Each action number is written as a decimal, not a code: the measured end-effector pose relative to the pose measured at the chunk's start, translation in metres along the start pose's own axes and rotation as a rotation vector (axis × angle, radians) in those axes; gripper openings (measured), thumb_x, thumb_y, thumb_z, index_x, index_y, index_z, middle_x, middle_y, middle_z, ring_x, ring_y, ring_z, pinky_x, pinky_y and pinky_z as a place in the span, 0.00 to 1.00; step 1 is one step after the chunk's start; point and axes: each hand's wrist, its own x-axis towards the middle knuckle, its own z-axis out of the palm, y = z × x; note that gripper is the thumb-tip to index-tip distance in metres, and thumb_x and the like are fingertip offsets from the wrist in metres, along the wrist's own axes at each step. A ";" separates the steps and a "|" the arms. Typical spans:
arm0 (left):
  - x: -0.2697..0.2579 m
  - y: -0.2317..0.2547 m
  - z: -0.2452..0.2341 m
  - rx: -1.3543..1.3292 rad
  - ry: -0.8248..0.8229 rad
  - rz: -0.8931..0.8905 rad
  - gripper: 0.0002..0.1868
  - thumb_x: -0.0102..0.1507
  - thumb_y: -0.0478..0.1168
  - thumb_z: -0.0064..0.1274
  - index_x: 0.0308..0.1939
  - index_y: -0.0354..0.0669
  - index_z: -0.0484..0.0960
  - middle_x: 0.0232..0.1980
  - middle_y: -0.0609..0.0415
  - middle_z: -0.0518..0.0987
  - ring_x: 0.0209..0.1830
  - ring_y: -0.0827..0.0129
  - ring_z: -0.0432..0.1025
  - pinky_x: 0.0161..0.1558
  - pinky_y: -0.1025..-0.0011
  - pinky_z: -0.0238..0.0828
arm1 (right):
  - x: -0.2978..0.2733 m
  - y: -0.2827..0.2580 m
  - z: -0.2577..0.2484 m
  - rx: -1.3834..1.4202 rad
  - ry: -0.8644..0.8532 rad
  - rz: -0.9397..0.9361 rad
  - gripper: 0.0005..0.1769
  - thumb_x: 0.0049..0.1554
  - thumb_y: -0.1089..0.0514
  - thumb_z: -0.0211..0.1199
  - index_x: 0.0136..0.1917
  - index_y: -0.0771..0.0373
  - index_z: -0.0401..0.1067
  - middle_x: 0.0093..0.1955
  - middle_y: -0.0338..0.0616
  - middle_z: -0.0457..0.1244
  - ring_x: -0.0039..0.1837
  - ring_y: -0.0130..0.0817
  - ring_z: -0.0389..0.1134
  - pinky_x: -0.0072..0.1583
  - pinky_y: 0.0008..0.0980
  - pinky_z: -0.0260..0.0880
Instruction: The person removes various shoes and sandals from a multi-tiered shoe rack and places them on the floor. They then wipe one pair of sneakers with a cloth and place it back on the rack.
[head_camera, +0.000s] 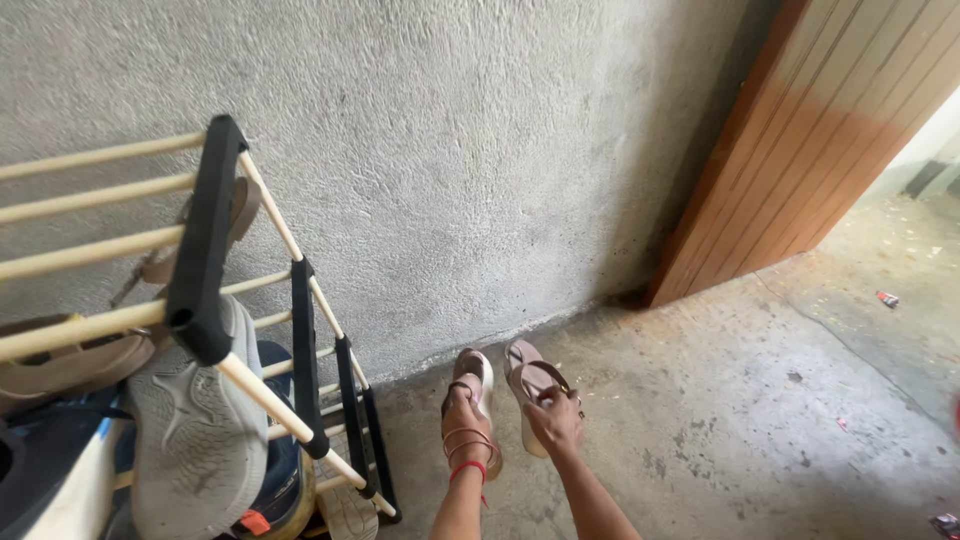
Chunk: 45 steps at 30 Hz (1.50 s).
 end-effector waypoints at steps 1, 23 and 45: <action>0.001 -0.004 0.001 -0.022 0.028 0.012 0.10 0.67 0.37 0.45 0.51 0.45 0.75 0.48 0.38 0.82 0.50 0.42 0.75 0.50 0.49 0.71 | 0.008 0.008 0.012 0.005 0.009 -0.040 0.27 0.43 0.47 0.67 0.57 0.55 0.76 0.66 0.52 0.60 0.66 0.52 0.66 0.67 0.46 0.67; 0.021 -0.121 0.095 -0.002 0.061 0.043 0.30 0.62 0.38 0.52 0.69 0.50 0.66 0.69 0.40 0.67 0.69 0.45 0.62 0.65 0.48 0.58 | 0.066 0.081 0.123 -0.376 -0.139 -0.548 0.34 0.48 0.47 0.71 0.68 0.46 0.67 0.78 0.55 0.47 0.74 0.61 0.53 0.69 0.55 0.59; 0.032 -0.054 -0.022 0.670 -0.330 0.237 0.36 0.67 0.50 0.47 0.79 0.59 0.54 0.84 0.56 0.46 0.86 0.60 0.34 0.78 0.39 0.24 | 0.010 -0.034 0.065 -0.686 -0.207 -0.739 0.36 0.62 0.31 0.47 0.80 0.39 0.53 0.85 0.45 0.42 0.86 0.52 0.36 0.79 0.58 0.37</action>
